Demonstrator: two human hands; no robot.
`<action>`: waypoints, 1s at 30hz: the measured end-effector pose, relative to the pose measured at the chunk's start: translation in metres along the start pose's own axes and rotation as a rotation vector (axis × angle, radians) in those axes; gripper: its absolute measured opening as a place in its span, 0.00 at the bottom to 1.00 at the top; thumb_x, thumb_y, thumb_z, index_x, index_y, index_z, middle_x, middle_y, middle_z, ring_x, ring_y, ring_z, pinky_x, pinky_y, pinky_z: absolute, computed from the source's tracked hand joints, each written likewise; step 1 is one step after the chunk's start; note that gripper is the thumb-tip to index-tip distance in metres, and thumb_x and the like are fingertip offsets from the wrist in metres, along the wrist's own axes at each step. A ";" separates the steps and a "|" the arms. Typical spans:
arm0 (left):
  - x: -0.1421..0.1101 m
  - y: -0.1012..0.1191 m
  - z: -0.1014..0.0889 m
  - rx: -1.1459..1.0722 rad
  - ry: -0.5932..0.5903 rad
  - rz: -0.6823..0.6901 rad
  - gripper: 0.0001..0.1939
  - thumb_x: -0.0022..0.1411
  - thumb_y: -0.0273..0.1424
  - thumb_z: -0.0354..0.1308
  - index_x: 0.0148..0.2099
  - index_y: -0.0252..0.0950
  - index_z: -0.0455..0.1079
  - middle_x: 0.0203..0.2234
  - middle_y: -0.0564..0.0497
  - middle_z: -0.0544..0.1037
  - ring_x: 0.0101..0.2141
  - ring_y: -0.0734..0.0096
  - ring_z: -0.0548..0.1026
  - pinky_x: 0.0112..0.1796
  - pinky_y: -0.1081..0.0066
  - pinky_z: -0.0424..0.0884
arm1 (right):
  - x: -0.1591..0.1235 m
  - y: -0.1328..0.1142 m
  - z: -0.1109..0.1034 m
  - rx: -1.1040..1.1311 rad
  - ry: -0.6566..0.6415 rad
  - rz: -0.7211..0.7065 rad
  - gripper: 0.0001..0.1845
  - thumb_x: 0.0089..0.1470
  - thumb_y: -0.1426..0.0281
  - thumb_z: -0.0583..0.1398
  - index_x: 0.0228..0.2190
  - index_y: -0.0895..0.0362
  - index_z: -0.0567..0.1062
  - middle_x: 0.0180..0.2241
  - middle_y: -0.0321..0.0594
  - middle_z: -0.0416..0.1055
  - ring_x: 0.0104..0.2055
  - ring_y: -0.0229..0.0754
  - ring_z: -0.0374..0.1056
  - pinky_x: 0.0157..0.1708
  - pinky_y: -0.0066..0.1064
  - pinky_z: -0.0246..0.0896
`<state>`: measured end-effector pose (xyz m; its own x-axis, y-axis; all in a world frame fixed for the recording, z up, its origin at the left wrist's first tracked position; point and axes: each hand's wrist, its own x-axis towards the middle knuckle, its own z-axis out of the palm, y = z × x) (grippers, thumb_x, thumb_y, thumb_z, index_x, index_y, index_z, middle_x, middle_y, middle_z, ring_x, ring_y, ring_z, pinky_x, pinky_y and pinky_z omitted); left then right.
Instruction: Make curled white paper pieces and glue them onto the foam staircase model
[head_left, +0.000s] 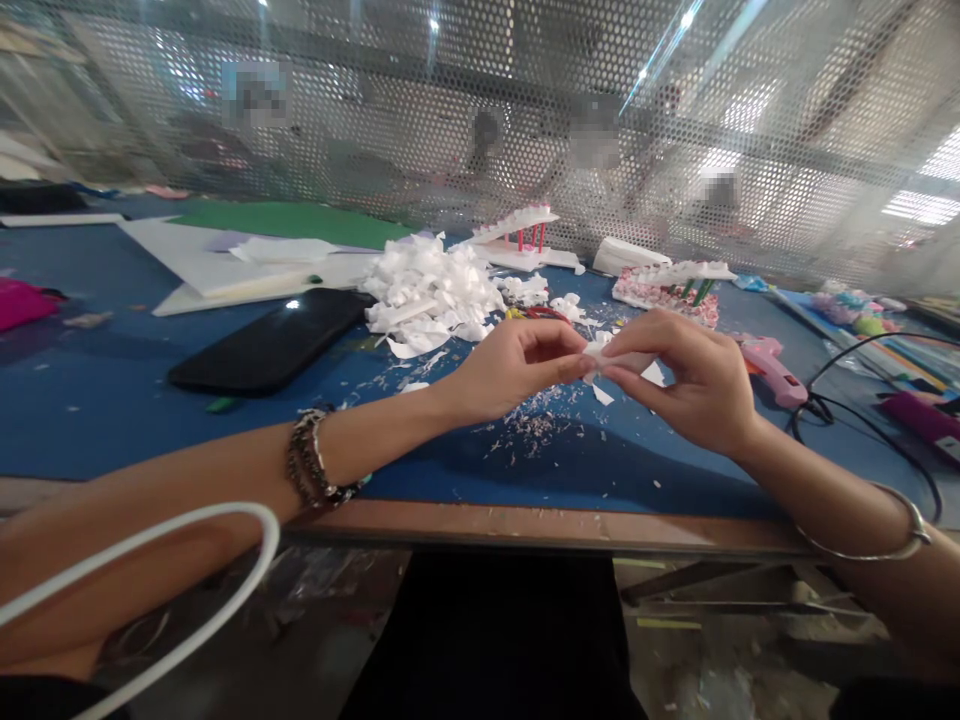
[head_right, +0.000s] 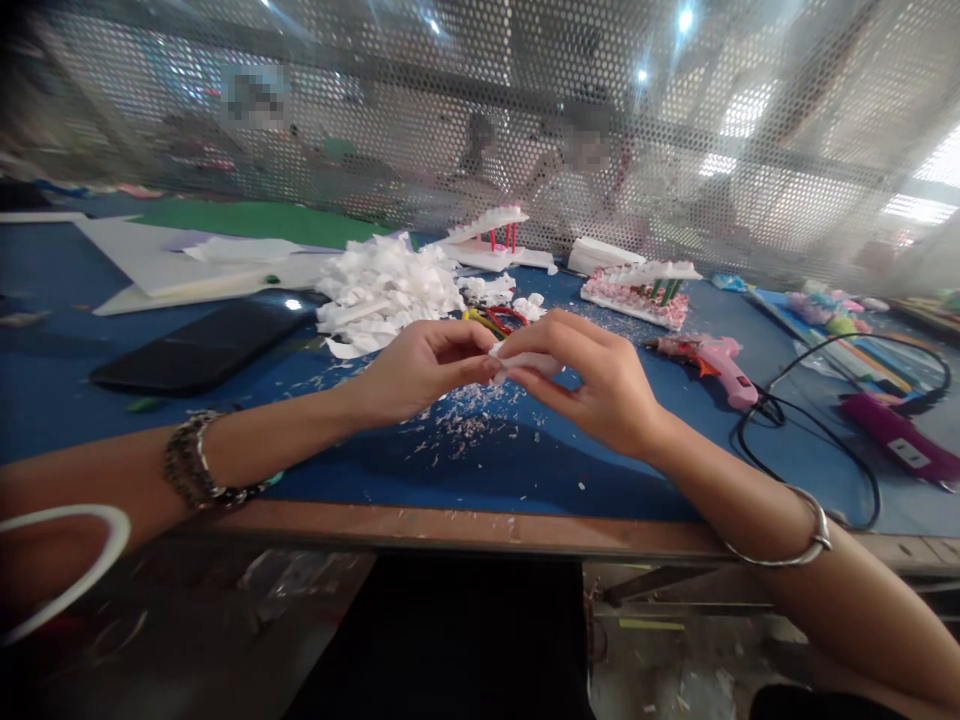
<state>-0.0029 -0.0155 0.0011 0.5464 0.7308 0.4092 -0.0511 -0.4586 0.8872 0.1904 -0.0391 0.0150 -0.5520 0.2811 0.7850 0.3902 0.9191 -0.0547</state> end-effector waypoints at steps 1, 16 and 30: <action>0.000 0.000 0.000 0.006 -0.008 0.001 0.17 0.49 0.41 0.64 0.29 0.31 0.68 0.22 0.56 0.69 0.24 0.82 0.65 0.26 0.79 0.62 | 0.000 0.000 0.000 -0.010 -0.001 -0.009 0.08 0.52 0.76 0.61 0.36 0.54 0.72 0.33 0.35 0.74 0.33 0.34 0.69 0.34 0.27 0.67; 0.002 -0.004 -0.002 0.038 -0.053 0.040 0.11 0.54 0.36 0.61 0.29 0.31 0.69 0.22 0.55 0.71 0.25 0.82 0.67 0.27 0.80 0.64 | -0.001 0.001 -0.005 -0.227 -0.019 -0.176 0.10 0.54 0.77 0.59 0.39 0.56 0.74 0.35 0.40 0.75 0.36 0.36 0.72 0.37 0.28 0.69; 0.000 -0.003 -0.003 0.067 -0.037 -0.010 0.13 0.54 0.37 0.61 0.31 0.31 0.70 0.23 0.54 0.71 0.25 0.82 0.66 0.27 0.79 0.63 | 0.001 -0.002 -0.005 -0.124 -0.080 -0.033 0.08 0.56 0.76 0.58 0.37 0.55 0.73 0.33 0.38 0.74 0.35 0.34 0.71 0.35 0.27 0.67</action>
<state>-0.0050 -0.0127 -0.0013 0.5769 0.7168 0.3916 0.0093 -0.4851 0.8744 0.1927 -0.0419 0.0187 -0.6210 0.2766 0.7334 0.4563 0.8884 0.0513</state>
